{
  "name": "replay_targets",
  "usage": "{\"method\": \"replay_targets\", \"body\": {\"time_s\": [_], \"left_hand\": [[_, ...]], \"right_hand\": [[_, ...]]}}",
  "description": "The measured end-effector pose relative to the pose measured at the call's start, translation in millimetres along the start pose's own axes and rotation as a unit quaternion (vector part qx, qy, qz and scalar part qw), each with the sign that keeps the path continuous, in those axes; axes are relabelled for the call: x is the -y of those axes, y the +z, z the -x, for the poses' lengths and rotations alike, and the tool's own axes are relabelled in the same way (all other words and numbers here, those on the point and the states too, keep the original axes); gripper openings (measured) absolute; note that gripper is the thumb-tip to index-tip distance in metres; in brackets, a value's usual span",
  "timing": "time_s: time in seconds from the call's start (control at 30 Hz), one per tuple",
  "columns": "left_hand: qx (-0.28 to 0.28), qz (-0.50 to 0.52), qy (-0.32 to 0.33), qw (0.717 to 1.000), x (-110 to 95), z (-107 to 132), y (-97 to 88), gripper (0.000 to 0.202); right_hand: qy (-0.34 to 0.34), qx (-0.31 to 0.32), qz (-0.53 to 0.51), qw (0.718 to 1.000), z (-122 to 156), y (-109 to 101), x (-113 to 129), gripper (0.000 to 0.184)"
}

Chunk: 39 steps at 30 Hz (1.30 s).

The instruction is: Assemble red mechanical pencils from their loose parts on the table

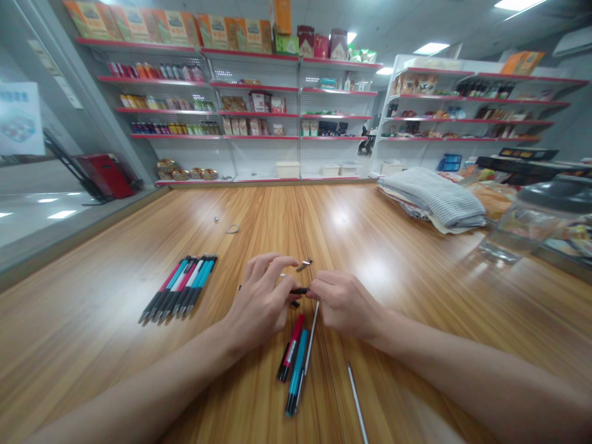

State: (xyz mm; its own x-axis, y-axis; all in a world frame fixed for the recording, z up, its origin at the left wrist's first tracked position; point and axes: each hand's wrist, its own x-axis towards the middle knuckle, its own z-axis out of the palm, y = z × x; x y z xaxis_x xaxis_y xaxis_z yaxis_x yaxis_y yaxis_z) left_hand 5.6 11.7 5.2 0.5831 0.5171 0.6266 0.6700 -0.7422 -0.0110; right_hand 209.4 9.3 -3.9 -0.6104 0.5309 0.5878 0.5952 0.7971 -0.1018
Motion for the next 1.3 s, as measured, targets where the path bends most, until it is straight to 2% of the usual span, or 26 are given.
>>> {"method": "replay_targets", "body": {"time_s": [0.2,0.3,0.37,0.47,0.53,0.6,0.67,0.77,0.83,0.9,0.97,1.17,1.3], "left_hand": [[-0.038,-0.005,0.007,0.999,-1,-1,-1.5,0.006],[-0.088,-0.017,-0.006,0.996,1,-1,-2.6,0.003],[-0.134,-0.019,-0.013,0.991,4,0,-2.2,0.008],[-0.187,0.027,-0.018,0.982,7,2,0.7,0.016],[-0.22,0.096,-0.05,0.969,8,4,3.5,0.016],[-0.253,0.189,-0.127,0.94,6,5,6.3,0.013],[-0.252,0.302,-0.223,0.892,6,4,8.9,0.01],[-0.231,0.486,-0.313,0.783,11,1,12.8,0.015],[-0.228,0.583,-0.34,0.702,15,-1,15.0,0.02],[-0.214,0.644,-0.355,0.643,17,-3,16.0,0.023],[-0.192,0.67,-0.362,0.619,18,-3,15.4,0.023],[-0.151,0.699,-0.359,0.6,16,-2,12.3,0.02],[-0.142,0.714,-0.358,0.585,19,-4,13.7,0.015]], "right_hand": [[0.019,-0.012,-0.023,0.999,0,1,2,0.025],[0.042,-0.02,-0.024,0.999,-1,-1,3,0.027],[0.055,-0.03,-0.029,0.998,-2,-2,4,0.026],[0.067,-0.043,-0.057,0.995,-2,-5,5,0.021],[0.077,-0.041,-0.069,0.994,-2,-5,5,0.027],[0.081,-0.028,-0.069,0.994,-2,-5,4,0.034],[0.077,-0.022,-0.068,0.994,-1,-3,3,0.033],[0.07,-0.036,-0.067,0.995,-1,-1,1,0.029],[0.064,-0.044,-0.064,0.995,-1,1,0,0.023],[0.058,-0.05,-0.062,0.995,-1,1,-1,0.019],[0.058,-0.054,-0.062,0.995,0,1,-1,0.016],[0.045,-0.065,-0.04,0.996,0,-2,-2,0.016],[0.056,-0.101,-0.061,0.991,-2,-3,0,0.016]]}}
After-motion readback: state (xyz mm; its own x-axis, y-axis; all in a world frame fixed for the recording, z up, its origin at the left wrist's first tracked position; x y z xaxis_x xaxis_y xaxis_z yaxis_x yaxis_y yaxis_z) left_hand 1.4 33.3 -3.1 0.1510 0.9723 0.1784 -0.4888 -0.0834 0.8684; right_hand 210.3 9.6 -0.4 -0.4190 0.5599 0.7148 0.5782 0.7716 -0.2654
